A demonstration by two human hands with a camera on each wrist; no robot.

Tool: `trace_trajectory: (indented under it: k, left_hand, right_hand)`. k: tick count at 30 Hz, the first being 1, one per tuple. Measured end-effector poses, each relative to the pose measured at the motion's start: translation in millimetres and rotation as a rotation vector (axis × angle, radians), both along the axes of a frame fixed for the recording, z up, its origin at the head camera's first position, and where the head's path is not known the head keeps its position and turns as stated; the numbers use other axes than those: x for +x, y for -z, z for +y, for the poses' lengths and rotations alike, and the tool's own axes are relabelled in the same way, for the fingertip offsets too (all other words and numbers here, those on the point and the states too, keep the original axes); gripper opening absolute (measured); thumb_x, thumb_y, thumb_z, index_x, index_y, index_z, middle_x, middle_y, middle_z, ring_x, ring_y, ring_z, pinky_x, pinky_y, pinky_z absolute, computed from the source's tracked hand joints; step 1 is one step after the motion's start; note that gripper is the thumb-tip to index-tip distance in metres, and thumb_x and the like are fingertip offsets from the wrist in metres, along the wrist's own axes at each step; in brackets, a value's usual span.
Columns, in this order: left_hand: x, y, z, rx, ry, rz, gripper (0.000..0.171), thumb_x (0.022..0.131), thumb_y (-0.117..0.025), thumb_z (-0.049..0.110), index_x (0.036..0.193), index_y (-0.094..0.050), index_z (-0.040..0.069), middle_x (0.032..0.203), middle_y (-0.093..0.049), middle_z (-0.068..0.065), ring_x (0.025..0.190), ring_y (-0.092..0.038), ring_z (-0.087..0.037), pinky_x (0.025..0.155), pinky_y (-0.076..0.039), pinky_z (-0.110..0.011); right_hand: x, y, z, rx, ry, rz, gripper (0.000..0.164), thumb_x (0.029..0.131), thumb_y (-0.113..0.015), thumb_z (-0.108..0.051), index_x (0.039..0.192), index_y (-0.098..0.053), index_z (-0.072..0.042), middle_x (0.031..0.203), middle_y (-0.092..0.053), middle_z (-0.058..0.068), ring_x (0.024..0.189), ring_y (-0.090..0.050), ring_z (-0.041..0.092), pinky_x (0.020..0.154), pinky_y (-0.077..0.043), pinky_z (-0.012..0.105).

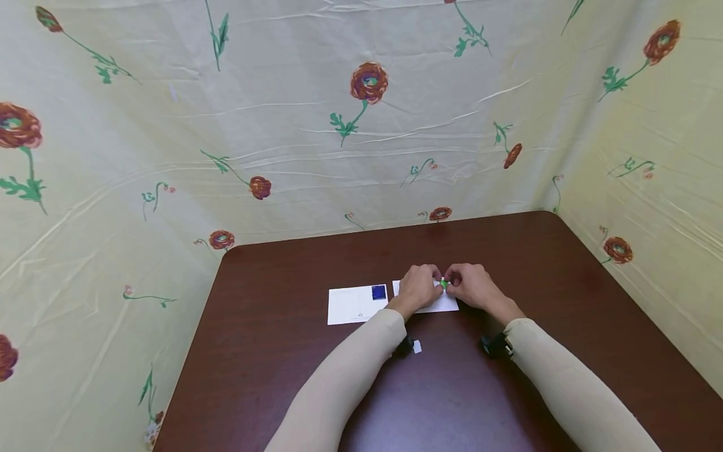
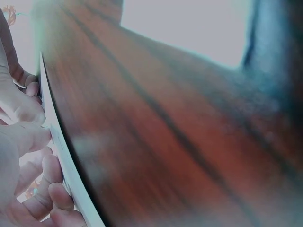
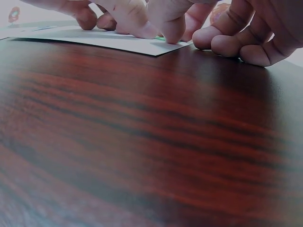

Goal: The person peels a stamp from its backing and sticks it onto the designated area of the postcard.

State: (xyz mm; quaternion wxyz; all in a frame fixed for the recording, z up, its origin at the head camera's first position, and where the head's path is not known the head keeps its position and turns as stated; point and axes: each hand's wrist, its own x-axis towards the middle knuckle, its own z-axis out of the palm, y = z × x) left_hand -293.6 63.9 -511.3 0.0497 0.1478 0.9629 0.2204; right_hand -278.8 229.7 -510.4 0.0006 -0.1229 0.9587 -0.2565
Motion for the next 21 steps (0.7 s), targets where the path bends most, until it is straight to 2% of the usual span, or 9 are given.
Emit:
trace_trajectory:
  k: [6, 10, 17, 21]
  left_hand:
    - [-0.4, 0.3, -1.4, 0.026, 0.004, -0.017, 0.018, 0.088, -0.075, 0.032, 0.104, -0.071, 0.022, 0.099, -0.069, 0.005, 0.082, -0.058, -0.014, 0.069, -0.048, -0.029]
    - [-1.4, -0.6, -3.9, 0.031, 0.031, -0.020, 0.022, 0.088, -0.075, 0.030, 0.107, -0.072, 0.019, 0.103, -0.071, 0.003, 0.082, -0.059, -0.013, 0.070, -0.048, -0.028]
    - [-4.2, -6.5, -13.2, 0.094, 0.121, -0.042, 0.026, 0.089, -0.075, 0.023, 0.112, -0.071, 0.013, 0.084, -0.065, 0.003, 0.072, -0.059, -0.010, 0.061, -0.047, -0.023]
    - [-4.6, -15.5, -21.3, 0.136, 0.150, -0.032, 0.027, 0.088, -0.075, 0.022, 0.112, -0.072, 0.011, 0.083, -0.064, 0.003, 0.072, -0.058, -0.010, 0.060, -0.047, -0.022]
  right_hand:
    - [-1.1, -0.3, 0.3, 0.014, -0.021, -0.010, 0.019, 0.084, -0.076, -0.019, 0.100, -0.071, -0.010, 0.076, -0.062, 0.001, 0.069, -0.054, 0.017, 0.063, -0.045, 0.030]
    - [-1.8, -0.6, 0.3, 0.025, -0.040, -0.017, 0.021, 0.083, -0.076, -0.020, 0.101, -0.070, -0.010, 0.077, -0.061, 0.001, 0.069, -0.053, 0.017, 0.063, -0.045, 0.030]
    - [-2.6, -1.7, 1.9, 0.032, -0.061, -0.035, 0.024, 0.083, -0.076, -0.019, 0.105, -0.068, -0.011, 0.078, -0.058, 0.001, 0.069, -0.053, 0.017, 0.063, -0.045, 0.030]
    - [-2.5, -5.0, 3.2, 0.029, -0.063, -0.029, 0.025, 0.084, -0.076, -0.019, 0.105, -0.067, -0.010, 0.078, -0.058, 0.002, 0.068, -0.053, 0.017, 0.062, -0.045, 0.030]
